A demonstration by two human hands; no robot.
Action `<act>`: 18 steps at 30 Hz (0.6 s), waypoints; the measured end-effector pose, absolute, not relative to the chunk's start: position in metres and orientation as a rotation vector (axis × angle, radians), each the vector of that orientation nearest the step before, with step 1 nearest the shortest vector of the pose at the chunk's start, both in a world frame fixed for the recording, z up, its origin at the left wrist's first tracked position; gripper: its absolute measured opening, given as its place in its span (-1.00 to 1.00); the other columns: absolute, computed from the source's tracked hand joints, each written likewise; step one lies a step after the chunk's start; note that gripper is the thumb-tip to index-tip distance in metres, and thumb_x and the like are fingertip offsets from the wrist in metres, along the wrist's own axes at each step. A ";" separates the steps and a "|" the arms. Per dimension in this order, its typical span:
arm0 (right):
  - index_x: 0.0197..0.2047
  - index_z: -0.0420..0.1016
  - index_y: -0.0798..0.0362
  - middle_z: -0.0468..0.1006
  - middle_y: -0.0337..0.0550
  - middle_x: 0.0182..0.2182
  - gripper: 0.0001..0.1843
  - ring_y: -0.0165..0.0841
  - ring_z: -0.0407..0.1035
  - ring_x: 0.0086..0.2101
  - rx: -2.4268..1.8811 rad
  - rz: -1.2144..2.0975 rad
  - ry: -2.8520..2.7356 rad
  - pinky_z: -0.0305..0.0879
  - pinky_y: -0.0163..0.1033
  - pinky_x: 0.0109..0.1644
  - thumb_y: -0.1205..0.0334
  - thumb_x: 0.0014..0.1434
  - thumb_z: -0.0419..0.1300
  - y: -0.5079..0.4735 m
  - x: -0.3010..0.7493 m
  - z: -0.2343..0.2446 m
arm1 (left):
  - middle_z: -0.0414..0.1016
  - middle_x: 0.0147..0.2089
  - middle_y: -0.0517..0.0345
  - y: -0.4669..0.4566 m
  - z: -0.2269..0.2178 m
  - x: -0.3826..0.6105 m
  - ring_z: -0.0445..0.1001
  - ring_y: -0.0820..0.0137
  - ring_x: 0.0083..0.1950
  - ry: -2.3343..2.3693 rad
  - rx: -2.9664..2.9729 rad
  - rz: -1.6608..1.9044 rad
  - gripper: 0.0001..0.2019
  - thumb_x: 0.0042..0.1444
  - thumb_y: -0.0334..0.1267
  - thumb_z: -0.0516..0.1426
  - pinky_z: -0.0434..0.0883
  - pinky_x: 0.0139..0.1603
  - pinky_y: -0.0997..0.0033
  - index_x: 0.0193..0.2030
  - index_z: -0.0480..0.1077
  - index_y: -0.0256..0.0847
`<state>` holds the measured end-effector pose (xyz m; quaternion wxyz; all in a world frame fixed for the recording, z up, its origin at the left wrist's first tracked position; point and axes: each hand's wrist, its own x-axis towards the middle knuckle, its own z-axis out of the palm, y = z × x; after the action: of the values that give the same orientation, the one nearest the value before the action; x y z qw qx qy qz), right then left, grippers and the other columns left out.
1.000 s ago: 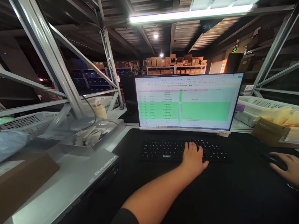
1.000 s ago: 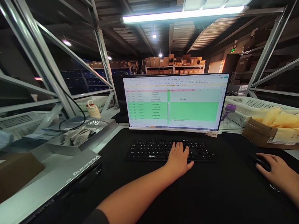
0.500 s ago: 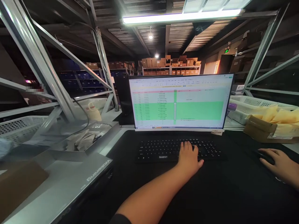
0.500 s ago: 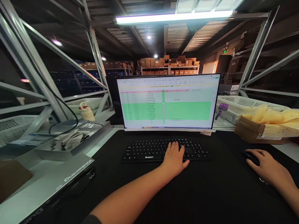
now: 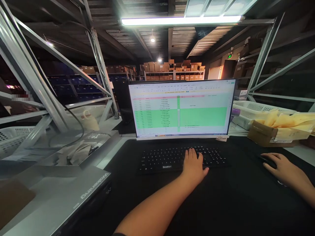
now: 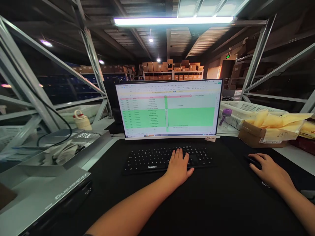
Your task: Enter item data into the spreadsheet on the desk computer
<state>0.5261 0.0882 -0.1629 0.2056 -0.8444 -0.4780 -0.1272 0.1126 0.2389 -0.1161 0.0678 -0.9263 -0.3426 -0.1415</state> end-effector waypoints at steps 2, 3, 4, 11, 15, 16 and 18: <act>0.12 0.43 -0.09 0.34 0.04 0.09 -0.36 -0.07 0.31 0.11 -2.344 -0.364 -1.354 0.25 0.00 0.24 -0.19 0.07 -0.05 0.089 0.533 -0.168 | 0.11 0.44 -0.32 0.239 -0.116 0.112 0.05 -0.06 0.47 -1.022 -2.790 -0.421 -0.28 0.25 0.17 -0.02 -0.01 0.46 -0.09 0.37 0.15 -0.33; 0.12 0.42 -0.10 0.34 0.03 0.09 -0.36 -0.07 0.30 0.12 -2.341 -0.365 -1.361 0.25 0.00 0.25 -0.20 0.08 -0.05 0.089 0.536 -0.170 | 0.11 0.44 -0.32 0.239 -0.116 0.112 0.05 -0.05 0.47 -1.019 -2.789 -0.420 -0.29 0.25 0.17 -0.03 -0.01 0.46 -0.09 0.37 0.15 -0.33; 0.13 0.41 -0.11 0.34 0.02 0.09 -0.36 -0.08 0.30 0.12 -2.339 -0.363 -1.365 0.25 0.00 0.25 -0.21 0.08 -0.04 0.089 0.538 -0.171 | 0.11 0.44 -0.31 0.239 -0.116 0.112 0.05 -0.05 0.47 -1.018 -2.789 -0.420 -0.29 0.26 0.17 -0.03 -0.01 0.46 -0.09 0.37 0.15 -0.33; 0.12 0.42 -0.06 0.34 0.05 0.08 -0.37 -0.10 0.31 0.11 -2.353 -0.408 -1.386 0.25 -0.07 0.24 -0.17 0.10 -0.06 0.089 0.537 -0.171 | 0.06 0.46 -0.36 0.240 -0.118 0.113 0.00 -0.11 0.48 -1.070 -2.822 -0.455 -0.28 0.24 0.17 -0.01 0.02 0.45 -0.08 0.37 0.17 -0.33; 0.10 0.43 -0.08 0.36 0.04 0.06 -0.39 -0.09 0.32 0.10 -2.344 -0.416 -1.380 0.24 -0.07 0.24 -0.16 0.10 -0.06 0.090 0.533 -0.169 | 0.07 0.46 -0.35 0.239 -0.117 0.112 0.01 -0.10 0.48 -1.078 -2.818 -0.457 -0.28 0.24 0.17 0.00 0.02 0.45 -0.10 0.36 0.18 -0.32; 0.10 0.43 -0.08 0.36 0.05 0.06 -0.39 -0.09 0.32 0.10 -2.341 -0.411 -1.379 0.24 -0.06 0.24 -0.16 0.10 -0.06 0.090 0.532 -0.169 | 0.07 0.46 -0.34 0.239 -0.117 0.112 0.01 -0.10 0.48 -1.079 -2.817 -0.455 -0.28 0.24 0.17 0.00 0.02 0.45 -0.10 0.36 0.18 -0.32; 0.12 0.42 -0.06 0.35 0.06 0.07 -0.39 -0.10 0.32 0.09 -2.333 -0.401 -1.381 0.24 -0.06 0.24 -0.15 0.11 -0.06 0.090 0.533 -0.170 | 0.07 0.46 -0.33 0.238 -0.116 0.112 0.01 -0.09 0.48 -1.085 -2.815 -0.451 -0.28 0.24 0.17 0.00 0.02 0.45 -0.10 0.37 0.18 -0.32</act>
<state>0.5333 0.0903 -0.1698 0.1993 -0.8341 -0.4939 -0.1434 0.1120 0.2384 -0.1158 0.0454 -0.9219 -0.3553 -0.1477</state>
